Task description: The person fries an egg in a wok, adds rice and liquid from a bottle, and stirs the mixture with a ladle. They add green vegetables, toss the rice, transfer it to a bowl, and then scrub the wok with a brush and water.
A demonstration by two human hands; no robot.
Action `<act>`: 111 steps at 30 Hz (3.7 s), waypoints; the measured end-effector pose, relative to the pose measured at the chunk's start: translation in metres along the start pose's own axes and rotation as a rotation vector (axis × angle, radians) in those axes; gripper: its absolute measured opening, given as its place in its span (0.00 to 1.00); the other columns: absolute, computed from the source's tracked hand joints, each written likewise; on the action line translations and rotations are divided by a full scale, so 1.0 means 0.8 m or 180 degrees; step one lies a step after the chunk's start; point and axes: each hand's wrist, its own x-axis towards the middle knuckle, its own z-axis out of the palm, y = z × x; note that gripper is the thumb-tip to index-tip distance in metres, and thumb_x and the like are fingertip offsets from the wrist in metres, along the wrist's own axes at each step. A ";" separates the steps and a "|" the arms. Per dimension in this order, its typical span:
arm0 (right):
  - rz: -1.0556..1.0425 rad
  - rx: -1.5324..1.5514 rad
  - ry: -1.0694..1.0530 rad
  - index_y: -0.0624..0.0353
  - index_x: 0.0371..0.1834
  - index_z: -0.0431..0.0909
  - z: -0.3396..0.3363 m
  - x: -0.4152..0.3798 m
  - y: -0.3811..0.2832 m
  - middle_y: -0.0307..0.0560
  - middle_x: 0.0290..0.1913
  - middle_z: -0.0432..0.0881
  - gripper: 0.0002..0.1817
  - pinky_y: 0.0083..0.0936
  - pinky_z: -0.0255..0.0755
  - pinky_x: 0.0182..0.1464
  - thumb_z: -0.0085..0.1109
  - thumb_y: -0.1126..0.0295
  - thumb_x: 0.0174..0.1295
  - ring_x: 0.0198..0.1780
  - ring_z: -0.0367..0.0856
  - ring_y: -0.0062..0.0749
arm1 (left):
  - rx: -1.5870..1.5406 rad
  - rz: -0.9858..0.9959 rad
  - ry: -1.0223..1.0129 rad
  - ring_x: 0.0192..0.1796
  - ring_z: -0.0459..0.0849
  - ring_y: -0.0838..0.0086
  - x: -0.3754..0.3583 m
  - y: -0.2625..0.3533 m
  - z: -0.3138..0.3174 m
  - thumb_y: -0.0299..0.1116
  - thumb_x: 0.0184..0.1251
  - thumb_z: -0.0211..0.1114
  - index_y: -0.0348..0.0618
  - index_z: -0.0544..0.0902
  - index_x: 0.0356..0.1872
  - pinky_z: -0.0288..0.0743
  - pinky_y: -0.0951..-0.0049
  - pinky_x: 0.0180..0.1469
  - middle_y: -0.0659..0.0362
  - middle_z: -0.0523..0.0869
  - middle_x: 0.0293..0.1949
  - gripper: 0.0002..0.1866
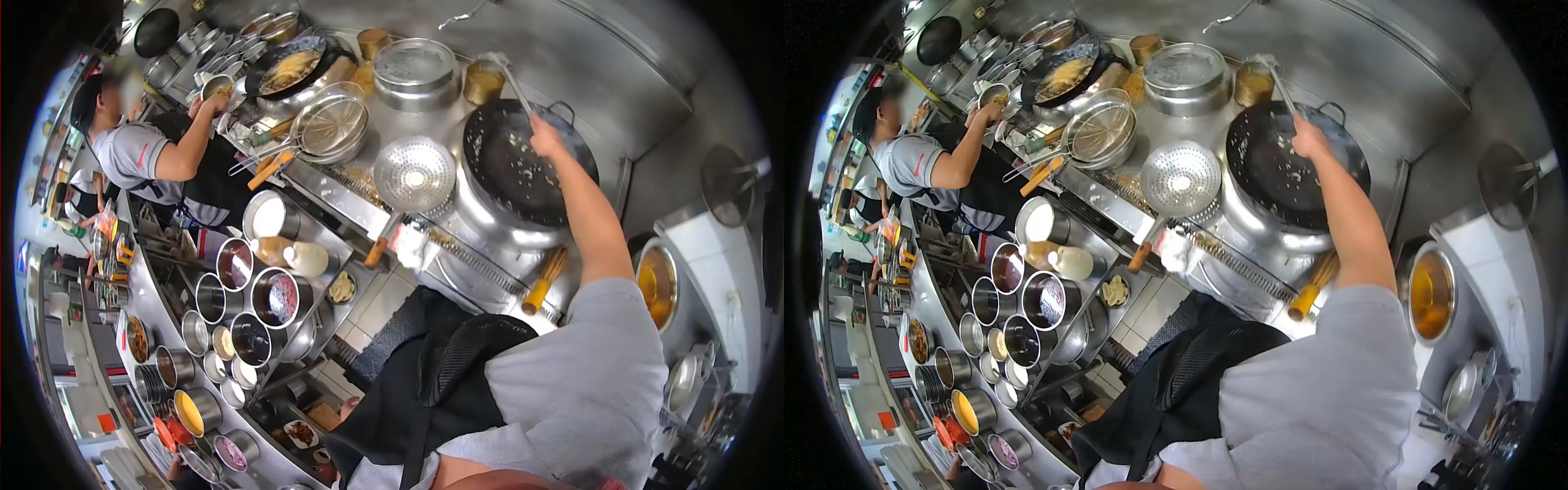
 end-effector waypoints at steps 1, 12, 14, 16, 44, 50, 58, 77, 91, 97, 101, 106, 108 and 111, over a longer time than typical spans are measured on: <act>0.0882 0.0178 -0.1200 0.47 0.70 0.65 0.023 0.042 0.006 0.46 0.24 0.73 0.31 0.33 0.64 0.17 0.47 0.76 0.61 0.16 0.69 0.31 | -0.0005 0.0057 0.0067 0.28 0.83 0.72 0.001 0.023 0.003 0.26 0.64 0.62 0.35 0.74 0.55 0.74 0.72 0.24 0.54 0.84 0.32 0.18; 0.0876 -0.1413 -0.2189 0.69 0.56 0.74 0.163 0.071 -0.038 0.67 0.40 0.85 0.22 0.40 0.79 0.32 0.49 0.78 0.56 0.30 0.85 0.55 | -0.0736 -0.0446 0.0701 0.35 0.84 0.73 0.009 0.178 -0.025 0.31 0.68 0.59 0.37 0.74 0.55 0.75 0.73 0.31 0.54 0.86 0.42 0.16; 0.1260 -0.0246 -0.3078 0.67 0.69 0.59 0.132 0.098 -0.010 0.70 0.46 0.82 0.34 0.41 0.78 0.43 0.47 0.80 0.53 0.44 0.86 0.49 | -0.0761 -0.0172 0.0530 0.35 0.83 0.70 0.034 0.019 -0.025 0.29 0.68 0.59 0.40 0.74 0.54 0.75 0.68 0.32 0.56 0.84 0.40 0.15; 0.2560 0.0622 -0.2923 0.64 0.71 0.58 0.048 0.111 -0.073 0.72 0.55 0.77 0.34 0.42 0.71 0.58 0.46 0.79 0.55 0.56 0.79 0.57 | -0.0814 -0.0149 0.0528 0.34 0.83 0.70 0.032 0.060 -0.040 0.29 0.68 0.59 0.40 0.74 0.54 0.75 0.68 0.32 0.56 0.84 0.39 0.15; 0.4126 0.9113 -0.0031 0.73 0.37 0.61 0.063 0.149 -0.217 0.43 0.29 0.66 0.07 0.16 0.72 0.25 0.47 0.82 0.59 0.24 0.70 0.21 | -0.0643 0.0632 0.0470 0.35 0.84 0.67 0.040 -0.028 -0.064 0.36 0.69 0.58 0.39 0.78 0.47 0.77 0.63 0.34 0.54 0.84 0.35 0.12; 0.3733 0.8389 0.0210 0.71 0.35 0.62 -0.113 0.077 -0.201 0.42 0.28 0.67 0.06 0.14 0.70 0.25 0.49 0.82 0.59 0.24 0.70 0.20 | -0.0700 -0.0256 -0.0185 0.30 0.83 0.68 0.115 -0.058 -0.148 0.37 0.67 0.54 0.45 0.79 0.40 0.73 0.62 0.27 0.56 0.83 0.30 0.09; 0.3943 0.5532 0.0138 0.65 0.23 0.66 -0.311 -0.055 -0.173 0.44 0.25 0.68 0.07 0.17 0.65 0.26 0.53 0.82 0.56 0.25 0.67 0.26 | -0.0487 -0.1319 -0.0519 0.20 0.75 0.73 0.167 -0.060 -0.081 0.39 0.67 0.48 0.53 0.77 0.36 0.58 0.71 0.15 0.61 0.77 0.22 0.09; 0.2963 0.0998 -0.1812 0.33 0.80 0.38 -0.389 -0.429 -0.289 0.39 0.23 0.68 0.51 0.26 0.69 0.24 0.48 0.83 0.55 0.20 0.69 0.27 | -0.0437 -0.0745 -0.0969 0.24 0.81 0.70 0.249 0.083 -0.022 0.31 0.62 0.63 0.50 0.72 0.54 0.71 0.63 0.25 0.57 0.84 0.31 0.19; 0.2994 -0.0812 -0.2558 0.28 0.78 0.41 -0.444 -0.329 -0.268 0.66 0.46 0.81 0.46 0.53 0.71 0.48 0.49 0.75 0.59 0.45 0.79 0.65 | 0.0280 -0.0851 -0.1076 0.23 0.83 0.71 0.242 0.164 -0.032 0.29 0.63 0.61 0.46 0.70 0.60 0.72 0.69 0.22 0.56 0.85 0.32 0.23; 0.2891 -0.0528 -0.2282 0.30 0.78 0.41 -0.421 -0.314 -0.247 0.66 0.48 0.81 0.47 0.50 0.71 0.52 0.50 0.75 0.58 0.48 0.79 0.65 | 0.0104 -0.0931 -0.0699 0.27 0.84 0.71 0.256 0.134 -0.054 0.34 0.63 0.59 0.47 0.74 0.57 0.73 0.66 0.26 0.58 0.85 0.33 0.20; 0.2726 0.0435 -0.1490 0.36 0.79 0.44 -0.339 -0.249 -0.200 0.62 0.55 0.78 0.46 0.43 0.71 0.54 0.51 0.79 0.58 0.52 0.78 0.61 | -0.0173 -0.1362 -0.0617 0.28 0.85 0.67 0.228 0.101 -0.043 0.35 0.66 0.59 0.46 0.77 0.52 0.73 0.63 0.25 0.56 0.86 0.35 0.15; 0.3533 0.2859 -0.1247 0.42 0.78 0.45 -0.177 -0.049 -0.202 0.45 0.37 0.73 0.42 0.27 0.68 0.24 0.52 0.76 0.61 0.28 0.74 0.29 | 0.0628 0.0330 -0.0610 0.28 0.86 0.62 0.174 0.062 -0.051 0.31 0.65 0.59 0.38 0.76 0.51 0.80 0.56 0.30 0.52 0.85 0.34 0.15; 0.3643 0.3673 -0.1049 0.44 0.78 0.44 -0.086 0.011 -0.203 0.43 0.35 0.71 0.44 0.24 0.64 0.19 0.53 0.77 0.60 0.24 0.70 0.26 | -0.0574 -0.0156 -0.0139 0.28 0.86 0.61 0.145 0.056 -0.053 0.29 0.64 0.59 0.35 0.76 0.51 0.82 0.54 0.32 0.51 0.85 0.33 0.15; 0.4070 0.4302 -0.1056 0.47 0.78 0.43 0.029 0.111 -0.200 0.44 0.33 0.73 0.45 0.25 0.66 0.20 0.53 0.79 0.58 0.22 0.71 0.27 | -0.1738 -0.0949 0.0255 0.29 0.85 0.60 0.133 0.043 -0.072 0.27 0.64 0.60 0.33 0.72 0.54 0.84 0.59 0.32 0.52 0.83 0.32 0.18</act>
